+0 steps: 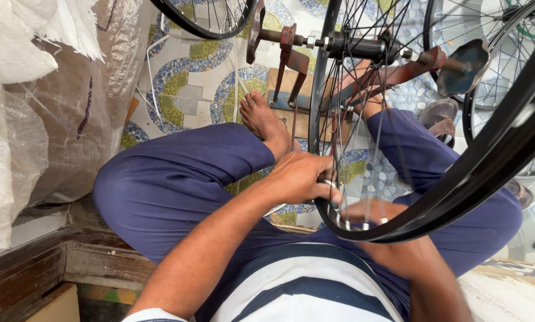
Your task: The person replaces spokes and realigns a bicycle wheel rim using a truing stand while sitting on the floor. They handle individual spokes, thread them through the hub and rim, and rotate the wheel to check alignment.
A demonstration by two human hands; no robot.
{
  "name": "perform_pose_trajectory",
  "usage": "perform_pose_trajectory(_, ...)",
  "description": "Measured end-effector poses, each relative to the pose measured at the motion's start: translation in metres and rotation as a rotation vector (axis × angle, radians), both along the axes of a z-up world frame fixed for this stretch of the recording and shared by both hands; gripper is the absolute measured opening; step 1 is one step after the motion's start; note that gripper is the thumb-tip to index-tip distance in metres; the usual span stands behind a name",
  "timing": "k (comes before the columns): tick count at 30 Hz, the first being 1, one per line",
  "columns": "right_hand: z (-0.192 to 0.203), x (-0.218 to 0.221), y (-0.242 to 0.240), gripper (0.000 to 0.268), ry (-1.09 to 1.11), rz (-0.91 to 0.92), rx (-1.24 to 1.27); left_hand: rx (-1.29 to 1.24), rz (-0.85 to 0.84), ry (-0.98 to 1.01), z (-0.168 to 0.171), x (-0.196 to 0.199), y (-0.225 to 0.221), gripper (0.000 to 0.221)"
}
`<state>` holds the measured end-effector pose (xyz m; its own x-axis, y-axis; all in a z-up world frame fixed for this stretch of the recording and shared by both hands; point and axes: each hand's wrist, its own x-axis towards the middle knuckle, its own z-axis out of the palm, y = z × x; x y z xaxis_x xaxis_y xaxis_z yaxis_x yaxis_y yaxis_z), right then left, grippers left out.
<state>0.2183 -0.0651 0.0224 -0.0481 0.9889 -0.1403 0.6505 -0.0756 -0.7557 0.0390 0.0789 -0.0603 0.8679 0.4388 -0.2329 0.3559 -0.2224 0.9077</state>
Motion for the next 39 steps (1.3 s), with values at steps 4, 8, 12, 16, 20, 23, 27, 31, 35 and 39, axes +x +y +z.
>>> perform_pose_trajectory(4,-0.041,0.018,0.018,0.028,-0.069,-0.06,-0.169,0.341,0.175,0.154,-0.017,0.013,-0.013,0.046)
perform_pose_trajectory(8,-0.066,0.016,0.035,0.04,0.259,-0.041,-0.042,0.335,0.291,0.123,-0.033,0.016,-0.014,0.029)
perform_pose_trajectory(12,-0.082,0.001,0.05,0.028,0.11,-0.025,-0.081,0.199,0.312,0.006,-0.012,-0.008,0.001,0.016)
perform_pose_trajectory(16,-0.083,-0.002,0.052,0.023,0.115,-0.134,-0.159,0.189,0.577,-0.208,0.029,-0.026,-0.019,0.018)
perform_pose_trajectory(20,-0.081,-0.001,0.05,0.022,-0.026,-0.098,-0.059,0.227,0.536,-0.392,0.059,-0.039,-0.046,0.019)
perform_pose_trajectory(23,-0.084,0.0,0.048,0.023,-0.102,-0.044,-0.002,0.39,0.324,-0.513,0.076,-0.045,-0.057,0.037)
perform_pose_trajectory(27,-0.09,0.001,0.042,0.022,-0.05,-0.056,-0.064,0.587,0.227,-0.432,0.085,-0.041,-0.066,0.037)
perform_pose_trajectory(31,-0.098,-0.002,0.045,0.021,-0.226,0.087,0.147,0.617,0.232,-0.396,0.082,-0.04,-0.068,0.038)
perform_pose_trajectory(35,-0.096,0.014,0.047,0.023,0.134,-0.193,-0.048,0.624,0.237,-0.367,0.083,-0.038,-0.068,0.037)
perform_pose_trajectory(39,-0.108,0.027,0.045,0.021,0.442,-0.15,-0.036,0.62,0.268,-0.405,0.089,-0.039,-0.07,0.037)
